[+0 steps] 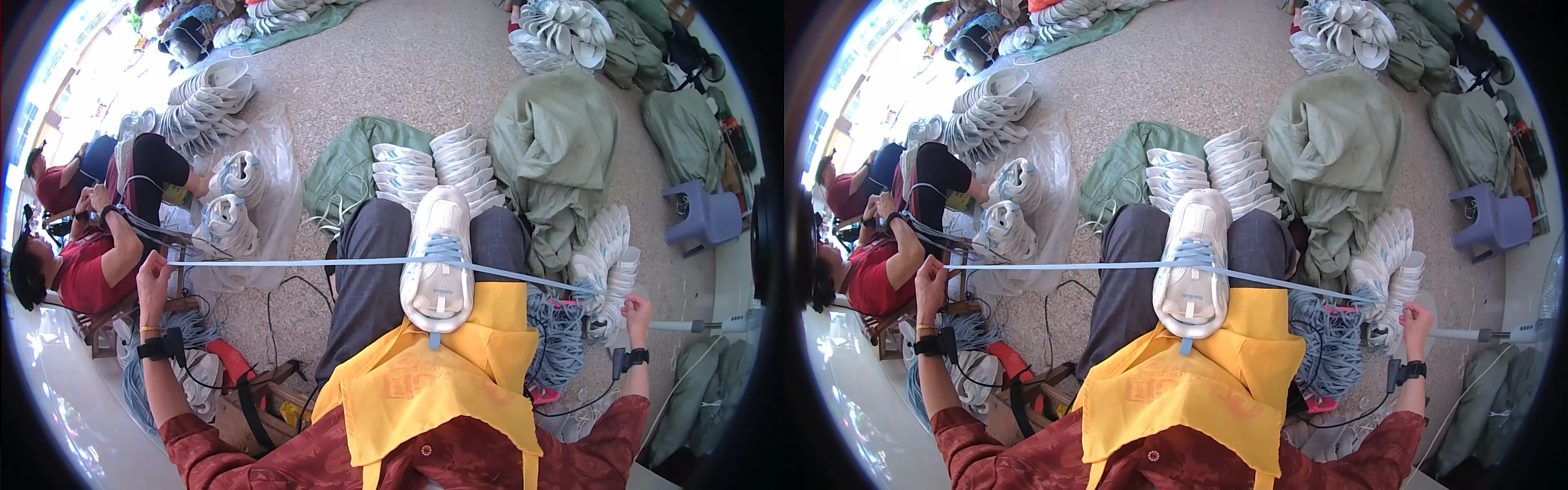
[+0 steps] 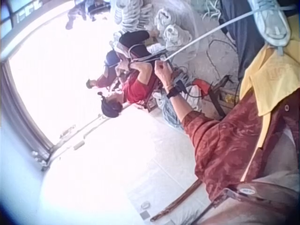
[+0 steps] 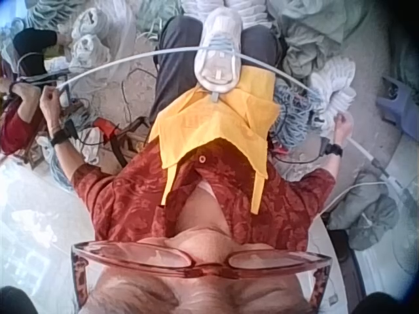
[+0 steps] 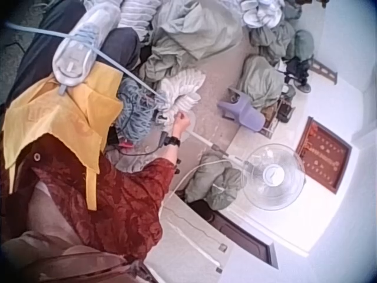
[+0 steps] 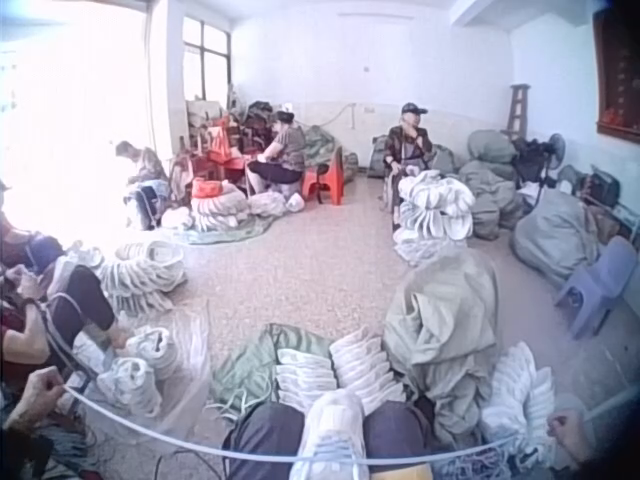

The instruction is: Manually lacing blue laces into white shoe uppers for manufacturing.

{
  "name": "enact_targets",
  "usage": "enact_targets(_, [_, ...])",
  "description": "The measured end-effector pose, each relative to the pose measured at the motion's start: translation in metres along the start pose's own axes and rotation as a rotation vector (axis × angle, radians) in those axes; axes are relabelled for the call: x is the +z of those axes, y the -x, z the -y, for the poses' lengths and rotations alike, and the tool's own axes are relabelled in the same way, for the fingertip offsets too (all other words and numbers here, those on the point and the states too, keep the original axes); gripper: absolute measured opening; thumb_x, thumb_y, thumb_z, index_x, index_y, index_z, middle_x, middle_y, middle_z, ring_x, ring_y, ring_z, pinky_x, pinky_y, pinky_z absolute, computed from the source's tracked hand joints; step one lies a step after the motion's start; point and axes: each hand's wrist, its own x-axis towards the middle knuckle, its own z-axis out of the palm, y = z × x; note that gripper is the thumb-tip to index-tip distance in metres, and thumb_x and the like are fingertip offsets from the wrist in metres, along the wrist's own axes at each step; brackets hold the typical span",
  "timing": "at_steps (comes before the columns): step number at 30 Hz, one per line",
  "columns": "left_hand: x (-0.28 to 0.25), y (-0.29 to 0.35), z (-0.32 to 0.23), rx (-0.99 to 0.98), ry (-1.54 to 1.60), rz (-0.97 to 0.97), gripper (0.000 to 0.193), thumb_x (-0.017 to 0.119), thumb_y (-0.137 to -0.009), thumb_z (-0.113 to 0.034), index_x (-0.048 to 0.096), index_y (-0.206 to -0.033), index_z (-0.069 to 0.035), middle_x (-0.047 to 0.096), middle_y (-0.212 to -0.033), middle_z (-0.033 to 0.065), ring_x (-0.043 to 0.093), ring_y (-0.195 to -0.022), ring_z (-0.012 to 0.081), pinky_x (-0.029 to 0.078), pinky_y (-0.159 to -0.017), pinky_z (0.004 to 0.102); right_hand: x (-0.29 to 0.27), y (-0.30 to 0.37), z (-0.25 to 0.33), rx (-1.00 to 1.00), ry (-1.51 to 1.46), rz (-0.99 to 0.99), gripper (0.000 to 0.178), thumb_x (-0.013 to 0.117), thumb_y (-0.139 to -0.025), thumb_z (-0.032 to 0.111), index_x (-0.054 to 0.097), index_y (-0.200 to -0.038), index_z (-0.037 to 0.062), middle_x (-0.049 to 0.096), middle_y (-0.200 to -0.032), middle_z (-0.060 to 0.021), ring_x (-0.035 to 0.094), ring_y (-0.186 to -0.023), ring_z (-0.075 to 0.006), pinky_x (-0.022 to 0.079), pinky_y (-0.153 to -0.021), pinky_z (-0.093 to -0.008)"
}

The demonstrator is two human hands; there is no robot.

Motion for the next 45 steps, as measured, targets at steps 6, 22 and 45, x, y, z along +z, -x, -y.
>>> enact_targets(6, [0.016, -0.018, -0.029, 0.119, 0.153, 0.063, 0.015, 0.069, -0.089, -0.003, 0.055, -0.084, 0.000, 0.050, -0.066, 0.0000, 0.044, -0.063, 0.0074, 0.038, -0.057, 0.0287, 0.024, 0.002, 0.036, 0.135, 0.085, 0.286, 0.015, 0.064, -0.097, 0.007, 0.074, -0.094, -0.0050, 0.070, -0.070, -0.0091, 0.070, -0.057, -0.0165, 0.058, -0.049, -0.0306])
enact_targets(22, [0.106, 0.046, -0.180, 0.039, 0.404, 0.659, 0.011, 0.069, -0.090, -0.001, 0.063, -0.081, -0.004, 0.061, -0.073, -0.0007, 0.057, -0.068, 0.0063, 0.045, -0.060, 0.0250, 0.097, 0.114, 0.306, 0.133, -0.782, 0.680, 0.021, 0.067, -0.102, 0.010, 0.071, -0.116, -0.0058, 0.073, -0.100, -0.0081, 0.069, -0.080, -0.0107, 0.058, -0.073, -0.0254])
enact_targets(45, [0.188, 0.103, -0.310, 0.082, 1.016, 0.813, 0.013, 0.066, -0.098, 0.004, 0.054, -0.093, -0.001, 0.065, -0.090, 0.0029, 0.067, -0.085, 0.0081, 0.058, -0.077, 0.0239, 0.189, 0.133, 0.389, -0.212, -0.793, 0.688, 0.009, 0.067, -0.095, -0.010, 0.069, -0.102, -0.0048, 0.074, -0.092, -0.0056, 0.072, -0.086, -0.0090, 0.061, -0.081, -0.0241])
